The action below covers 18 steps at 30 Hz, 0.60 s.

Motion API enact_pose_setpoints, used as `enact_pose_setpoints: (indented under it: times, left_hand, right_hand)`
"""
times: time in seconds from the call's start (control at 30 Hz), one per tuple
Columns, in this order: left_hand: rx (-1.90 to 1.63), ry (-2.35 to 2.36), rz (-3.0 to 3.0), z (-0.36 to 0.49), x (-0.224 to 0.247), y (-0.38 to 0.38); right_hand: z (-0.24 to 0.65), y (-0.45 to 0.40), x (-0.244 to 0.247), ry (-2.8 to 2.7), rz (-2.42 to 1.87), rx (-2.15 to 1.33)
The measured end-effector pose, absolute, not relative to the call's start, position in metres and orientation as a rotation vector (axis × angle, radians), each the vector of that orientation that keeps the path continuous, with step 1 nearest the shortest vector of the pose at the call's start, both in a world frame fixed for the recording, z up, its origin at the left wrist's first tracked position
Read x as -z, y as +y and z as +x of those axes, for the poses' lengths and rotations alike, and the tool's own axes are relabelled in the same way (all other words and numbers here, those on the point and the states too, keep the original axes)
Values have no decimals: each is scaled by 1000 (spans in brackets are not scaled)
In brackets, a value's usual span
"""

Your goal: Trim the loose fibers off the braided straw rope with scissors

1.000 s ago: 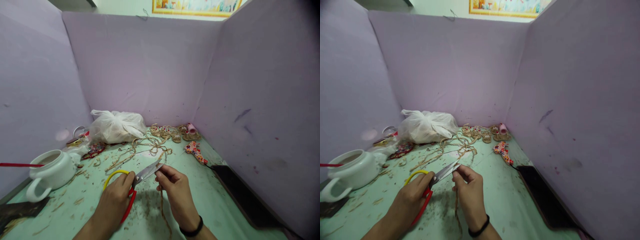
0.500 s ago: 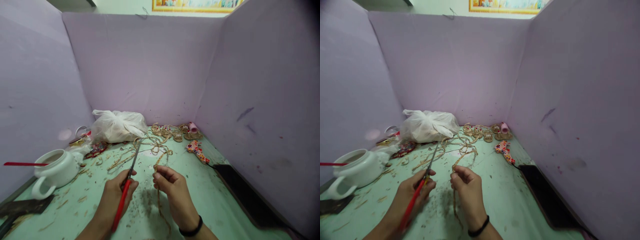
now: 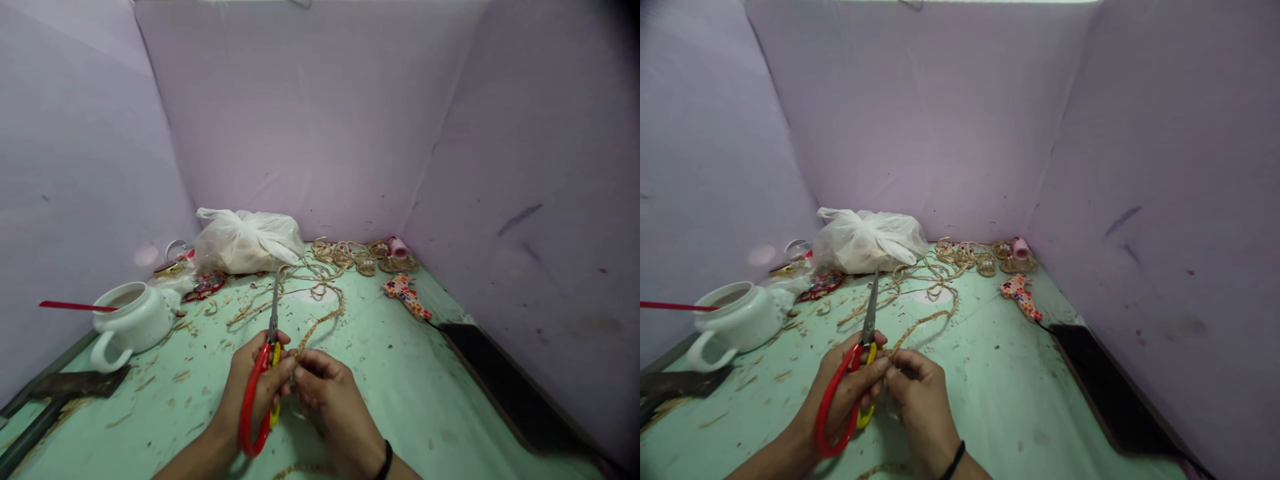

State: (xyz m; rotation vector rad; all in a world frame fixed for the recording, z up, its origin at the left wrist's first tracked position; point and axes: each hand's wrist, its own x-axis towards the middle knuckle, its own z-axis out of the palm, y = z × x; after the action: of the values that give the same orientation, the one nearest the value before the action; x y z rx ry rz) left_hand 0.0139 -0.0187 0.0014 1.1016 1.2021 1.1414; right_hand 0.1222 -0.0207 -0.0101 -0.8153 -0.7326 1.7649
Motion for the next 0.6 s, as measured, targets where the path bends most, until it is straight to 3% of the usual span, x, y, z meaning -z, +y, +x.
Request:
enact_pose_setpoints:
  times: [0.23,0.6]
  left_hand:
    - [-1114,1202,1110,24,8,-28]
    - [-1118,1263,1086,26,-1,-29]
  right_hand:
    - [138,-9,-1,-717,-1005,-1371]
    - [148,-7,-8,-883,-937,-1482]
